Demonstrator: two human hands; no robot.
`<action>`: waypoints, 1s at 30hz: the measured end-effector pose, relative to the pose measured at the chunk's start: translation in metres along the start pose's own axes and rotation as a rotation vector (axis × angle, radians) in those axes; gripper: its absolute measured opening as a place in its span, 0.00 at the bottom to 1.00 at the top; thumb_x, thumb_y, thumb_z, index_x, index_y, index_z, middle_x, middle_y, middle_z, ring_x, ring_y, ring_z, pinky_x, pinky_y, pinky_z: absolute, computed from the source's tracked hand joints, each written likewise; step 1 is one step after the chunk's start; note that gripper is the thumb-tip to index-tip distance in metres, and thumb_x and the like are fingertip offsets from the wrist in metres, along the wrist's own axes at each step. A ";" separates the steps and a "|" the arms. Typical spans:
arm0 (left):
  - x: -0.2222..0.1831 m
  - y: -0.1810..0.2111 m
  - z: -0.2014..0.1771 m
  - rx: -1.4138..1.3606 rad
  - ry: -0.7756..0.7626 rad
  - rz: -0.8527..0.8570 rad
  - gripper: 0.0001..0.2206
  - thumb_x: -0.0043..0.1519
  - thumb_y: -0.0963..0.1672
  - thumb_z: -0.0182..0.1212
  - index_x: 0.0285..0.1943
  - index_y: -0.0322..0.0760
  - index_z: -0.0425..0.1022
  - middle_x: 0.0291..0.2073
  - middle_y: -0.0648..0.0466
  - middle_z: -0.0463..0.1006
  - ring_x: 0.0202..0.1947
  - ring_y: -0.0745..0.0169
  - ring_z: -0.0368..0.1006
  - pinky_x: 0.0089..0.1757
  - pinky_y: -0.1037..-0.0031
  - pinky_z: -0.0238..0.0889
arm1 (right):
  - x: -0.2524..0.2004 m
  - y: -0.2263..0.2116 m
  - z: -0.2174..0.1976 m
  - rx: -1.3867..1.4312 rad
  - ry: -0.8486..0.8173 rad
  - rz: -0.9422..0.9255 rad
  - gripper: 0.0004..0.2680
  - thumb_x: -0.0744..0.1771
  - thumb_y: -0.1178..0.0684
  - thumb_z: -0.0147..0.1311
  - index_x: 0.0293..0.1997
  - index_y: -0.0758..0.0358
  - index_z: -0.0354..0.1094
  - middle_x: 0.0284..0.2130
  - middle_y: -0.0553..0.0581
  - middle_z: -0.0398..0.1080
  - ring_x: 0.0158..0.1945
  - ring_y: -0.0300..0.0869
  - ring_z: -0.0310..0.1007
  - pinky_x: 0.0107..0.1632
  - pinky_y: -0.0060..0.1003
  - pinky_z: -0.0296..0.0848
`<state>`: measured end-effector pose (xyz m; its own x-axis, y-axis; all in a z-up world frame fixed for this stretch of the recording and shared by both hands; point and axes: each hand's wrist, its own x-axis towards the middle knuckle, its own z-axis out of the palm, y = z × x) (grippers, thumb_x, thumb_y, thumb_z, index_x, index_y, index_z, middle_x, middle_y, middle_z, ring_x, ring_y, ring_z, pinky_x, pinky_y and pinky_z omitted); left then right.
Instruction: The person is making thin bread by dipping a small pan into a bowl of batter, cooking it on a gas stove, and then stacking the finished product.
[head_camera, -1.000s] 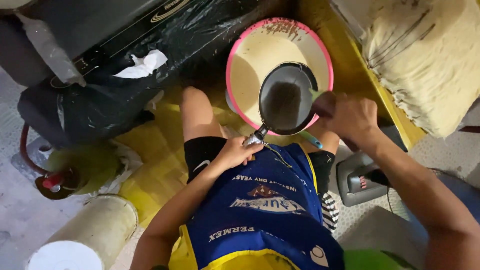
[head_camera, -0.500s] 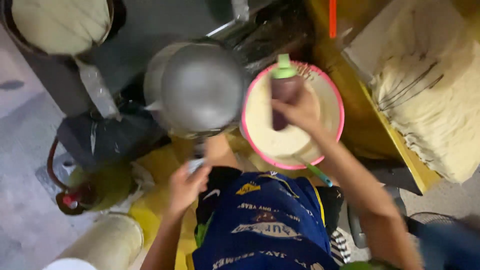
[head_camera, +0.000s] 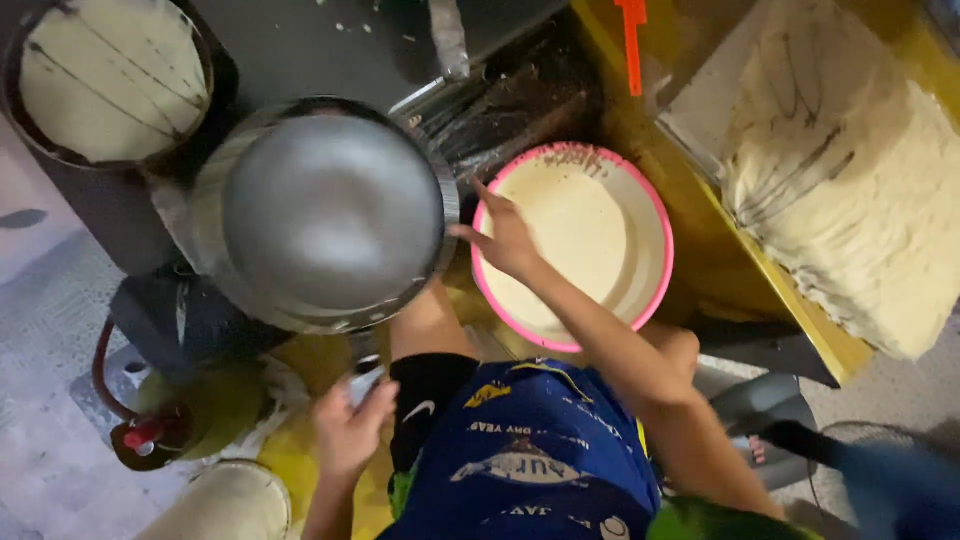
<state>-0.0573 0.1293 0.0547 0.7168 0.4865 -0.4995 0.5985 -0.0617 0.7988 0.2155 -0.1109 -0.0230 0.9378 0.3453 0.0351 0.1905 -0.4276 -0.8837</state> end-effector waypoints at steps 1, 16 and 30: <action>-0.005 0.023 0.009 0.090 -0.141 -0.099 0.08 0.57 0.46 0.70 0.39 0.39 0.83 0.21 0.56 0.82 0.22 0.66 0.76 0.30 0.75 0.69 | -0.038 0.016 -0.021 -0.453 -0.100 0.155 0.34 0.64 0.35 0.57 0.75 0.60 0.46 0.60 0.68 0.61 0.64 0.59 0.60 0.64 0.52 0.59; 0.043 0.019 0.117 0.566 -0.495 0.388 0.25 0.58 0.58 0.66 0.27 0.33 0.74 0.16 0.43 0.76 0.23 0.47 0.78 0.27 0.62 0.69 | -0.266 0.097 -0.164 -1.620 -0.077 0.228 0.02 0.59 0.51 0.52 0.27 0.47 0.70 0.19 0.46 0.65 0.23 0.45 0.70 0.22 0.42 0.62; 0.088 0.054 0.136 0.859 -0.208 1.000 0.23 0.60 0.58 0.63 0.28 0.36 0.77 0.18 0.44 0.78 0.26 0.44 0.79 0.29 0.61 0.69 | -0.301 0.002 -0.247 -1.482 0.164 0.417 0.13 0.59 0.34 0.57 0.45 0.32 0.80 0.23 0.47 0.74 0.29 0.48 0.80 0.34 0.43 0.77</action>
<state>0.0865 0.0508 0.0080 0.9715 -0.2264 0.0705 -0.2346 -0.8748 0.4239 0.0051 -0.4215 0.0802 0.9973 -0.0552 0.0491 -0.0701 -0.9175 0.3914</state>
